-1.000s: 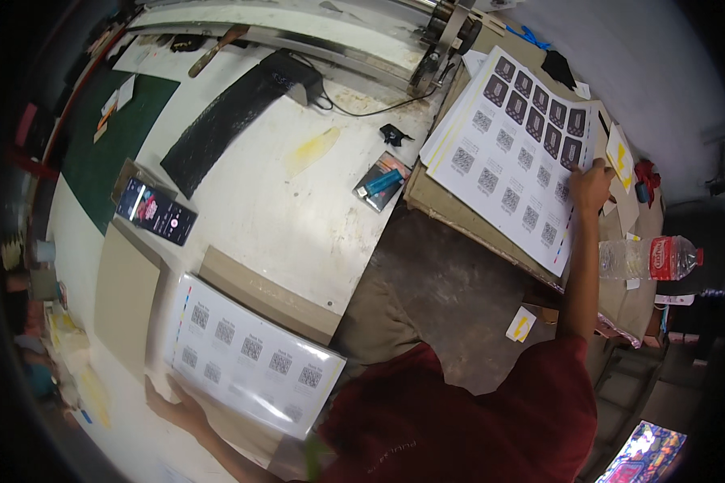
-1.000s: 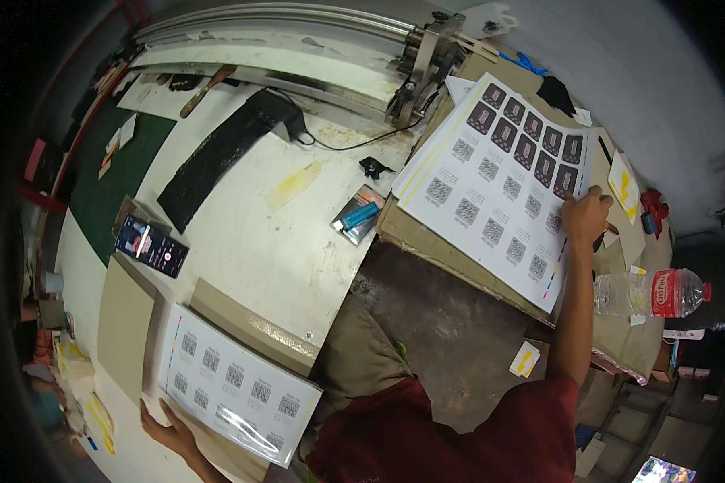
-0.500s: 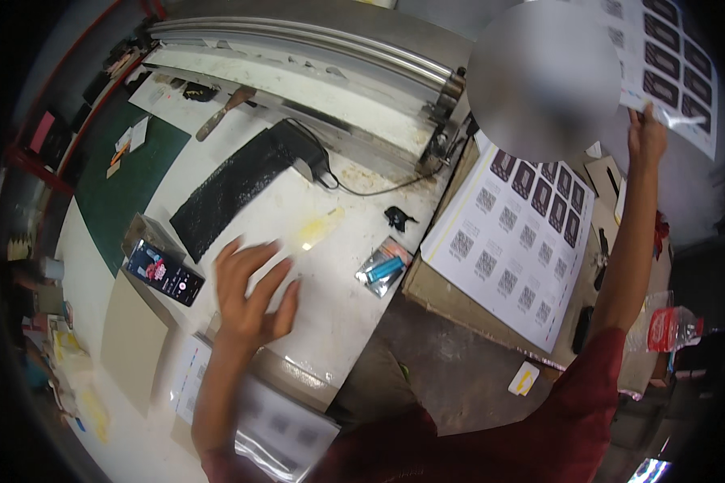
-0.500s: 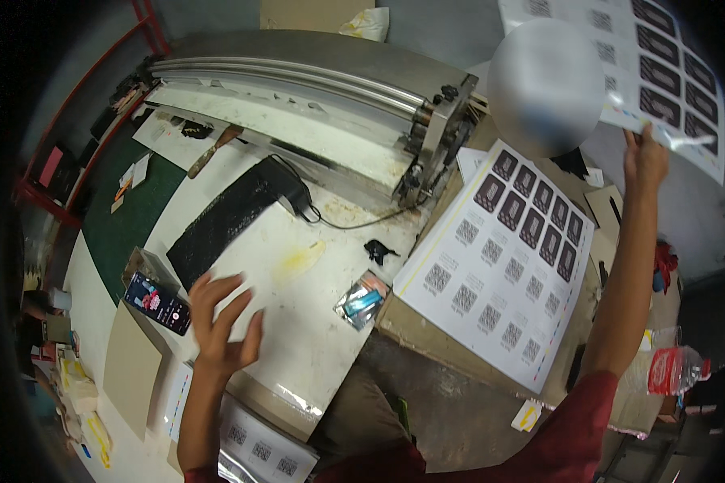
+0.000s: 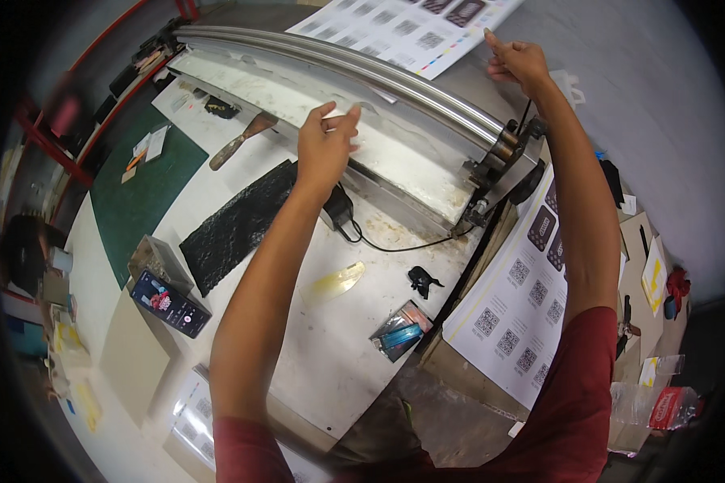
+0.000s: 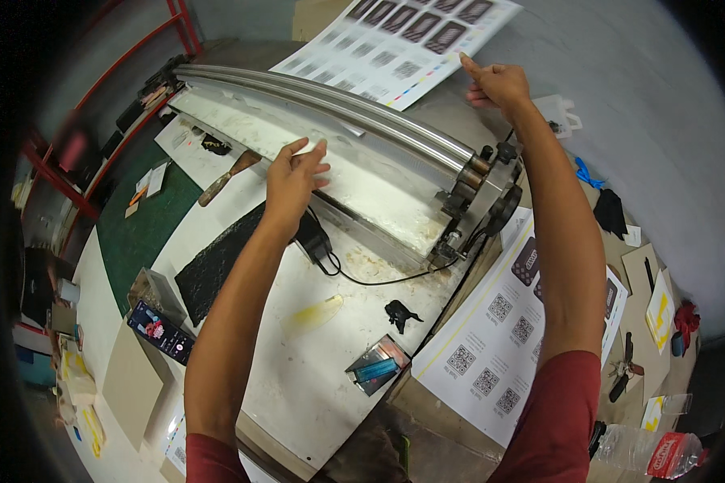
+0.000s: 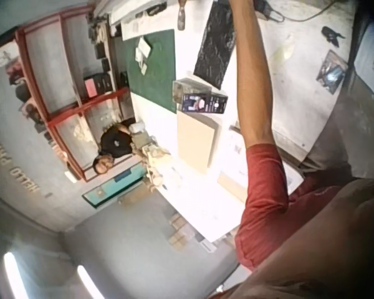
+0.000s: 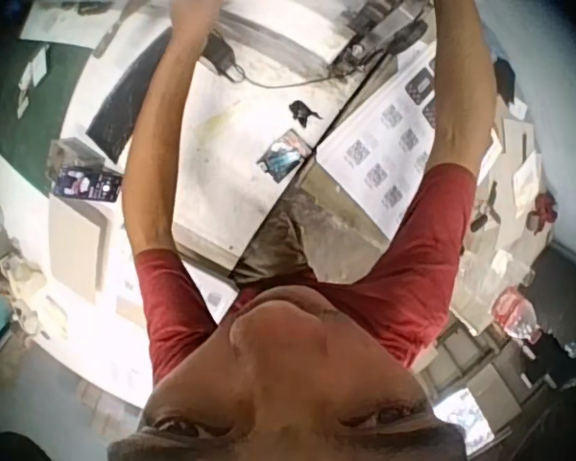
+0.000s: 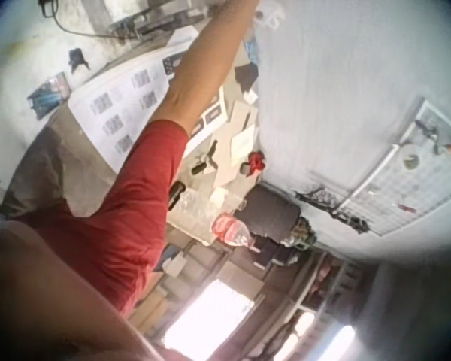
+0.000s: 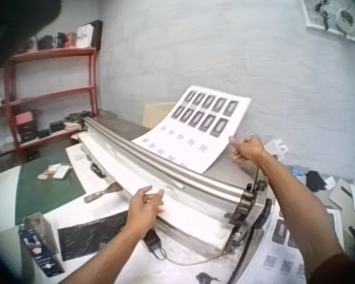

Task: The person repeatedly places a sheet of printed cards onto a roll of clear plastic film, aligns it, and feeds the assembly through a manual laminating machine. The person then retrieves the laminated sheet and repeats the process with additional sheets.

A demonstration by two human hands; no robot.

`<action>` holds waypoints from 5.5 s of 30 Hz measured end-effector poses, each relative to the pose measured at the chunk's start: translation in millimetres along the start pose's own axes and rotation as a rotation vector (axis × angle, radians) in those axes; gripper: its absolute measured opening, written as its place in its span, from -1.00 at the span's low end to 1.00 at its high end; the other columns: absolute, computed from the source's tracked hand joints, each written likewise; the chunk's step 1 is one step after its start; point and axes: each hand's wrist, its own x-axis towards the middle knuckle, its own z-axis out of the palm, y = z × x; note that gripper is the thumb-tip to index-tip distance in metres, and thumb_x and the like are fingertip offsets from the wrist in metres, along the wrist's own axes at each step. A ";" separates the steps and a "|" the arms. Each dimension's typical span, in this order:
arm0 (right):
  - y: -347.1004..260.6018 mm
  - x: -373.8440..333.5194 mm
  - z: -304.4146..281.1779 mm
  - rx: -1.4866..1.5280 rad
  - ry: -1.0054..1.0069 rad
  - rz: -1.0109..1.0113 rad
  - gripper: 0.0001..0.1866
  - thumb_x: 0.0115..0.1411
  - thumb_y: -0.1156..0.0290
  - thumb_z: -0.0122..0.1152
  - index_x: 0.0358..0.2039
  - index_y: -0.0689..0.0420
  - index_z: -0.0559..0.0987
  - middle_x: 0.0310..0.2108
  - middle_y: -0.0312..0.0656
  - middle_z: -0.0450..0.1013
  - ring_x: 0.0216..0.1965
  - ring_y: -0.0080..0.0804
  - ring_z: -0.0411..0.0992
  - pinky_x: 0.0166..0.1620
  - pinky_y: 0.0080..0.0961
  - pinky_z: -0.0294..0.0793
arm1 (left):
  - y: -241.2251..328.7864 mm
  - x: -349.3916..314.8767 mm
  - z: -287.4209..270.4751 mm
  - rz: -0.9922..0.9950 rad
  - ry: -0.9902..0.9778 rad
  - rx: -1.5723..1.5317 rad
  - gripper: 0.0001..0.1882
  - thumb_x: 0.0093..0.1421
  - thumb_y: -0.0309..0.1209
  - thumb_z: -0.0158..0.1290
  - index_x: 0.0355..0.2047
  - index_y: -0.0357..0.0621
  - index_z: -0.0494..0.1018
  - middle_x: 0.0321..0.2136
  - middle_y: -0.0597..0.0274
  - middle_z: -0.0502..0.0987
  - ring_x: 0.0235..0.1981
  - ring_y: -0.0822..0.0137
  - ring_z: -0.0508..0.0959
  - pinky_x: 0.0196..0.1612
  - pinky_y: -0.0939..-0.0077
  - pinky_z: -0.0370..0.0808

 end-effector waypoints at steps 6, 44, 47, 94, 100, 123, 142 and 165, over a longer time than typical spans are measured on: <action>-6.4 -50.3 -34.5 -0.279 0.288 -0.181 -0.38 0.15 -0.21 0.35 -0.44 0.23 0.62 -0.55 -0.21 0.52 -0.58 -0.56 0.43 -0.45 -0.57 0.46 | -1.2 -4.6 -37.4 -0.070 0.105 -0.381 -0.26 0.21 -0.29 0.27 0.18 -0.54 0.15 -0.03 -0.14 0.51 -0.05 0.18 0.58 -0.08 0.36 0.60; -119.1 -588.3 377.0 -0.374 -1.329 -1.069 -0.58 -0.01 0.56 0.19 -0.07 0.34 0.56 -0.16 0.11 0.48 -0.07 0.05 0.47 0.06 -0.17 0.47 | 10.7 -627.9 -446.4 -0.223 0.964 0.183 -0.38 -0.01 -0.75 -0.02 0.15 -0.43 0.32 -0.12 -0.04 0.58 -0.15 0.35 0.62 -0.14 0.58 0.54; -77.5 -620.2 396.9 -0.325 -1.223 -1.135 -0.59 -0.02 0.61 0.17 -0.08 0.37 0.56 -0.18 0.08 0.47 -0.08 0.02 0.44 0.05 -0.19 0.44 | -21.1 -640.3 -448.1 -0.258 1.016 0.075 -0.35 -0.02 -0.74 -0.03 0.18 -0.46 0.31 -0.15 0.04 0.58 -0.32 0.44 0.59 -0.26 0.65 0.51; -35.2 -626.4 223.8 0.077 -0.925 0.070 -0.47 0.33 0.53 0.15 0.29 0.35 0.33 -0.27 -0.18 0.60 -0.25 -0.67 0.47 -0.09 -0.71 0.39 | -2.0 -575.6 -394.1 0.086 0.468 0.945 -0.56 0.32 -0.30 0.09 0.18 -0.11 0.46 0.03 0.00 0.43 0.08 0.05 0.35 0.18 0.17 0.29; -25.8 -648.2 221.2 0.116 -0.912 0.186 -0.47 0.32 0.56 0.15 0.29 0.34 0.34 -0.37 -0.27 0.56 -0.34 -0.72 0.41 -0.17 -0.73 0.36 | -16.7 -569.4 -390.7 0.008 0.352 1.099 -0.53 0.36 -0.11 0.02 0.22 0.06 0.46 0.03 0.03 0.42 0.09 0.08 0.34 0.19 0.14 0.24; -18.7 -651.7 228.1 -0.024 -0.879 0.094 -0.49 0.32 0.57 0.15 0.28 0.31 0.37 -0.34 -0.24 0.57 -0.35 -0.72 0.39 -0.20 -0.73 0.37 | -14.7 -567.5 -397.8 0.066 0.248 1.190 -0.02 -0.13 0.31 0.30 0.18 -0.09 0.46 0.01 -0.04 0.38 0.07 0.02 0.35 0.22 -0.01 0.18; -18.6 -699.0 213.0 -0.512 -0.983 -1.085 -0.62 0.11 0.42 0.40 -0.04 0.23 0.61 -0.03 -0.06 0.53 0.10 -0.07 0.46 0.19 -0.08 0.38 | 24.2 -636.5 -343.9 -0.126 0.058 1.093 0.25 -0.36 0.11 0.47 0.38 0.08 0.21 0.38 -0.11 0.08 0.38 -0.25 0.06 0.38 -0.39 -0.14; -37.9 -636.0 197.0 -0.562 -1.159 -0.981 -0.29 0.25 0.06 0.25 0.30 0.20 0.35 0.34 0.12 0.20 0.39 0.10 0.12 0.40 0.20 -0.06 | -39.6 -570.3 -299.5 -0.092 0.076 1.289 0.24 0.16 0.37 -0.05 0.35 -0.63 -0.10 0.38 -0.59 -0.15 0.44 -0.43 -0.18 0.41 -0.27 -0.21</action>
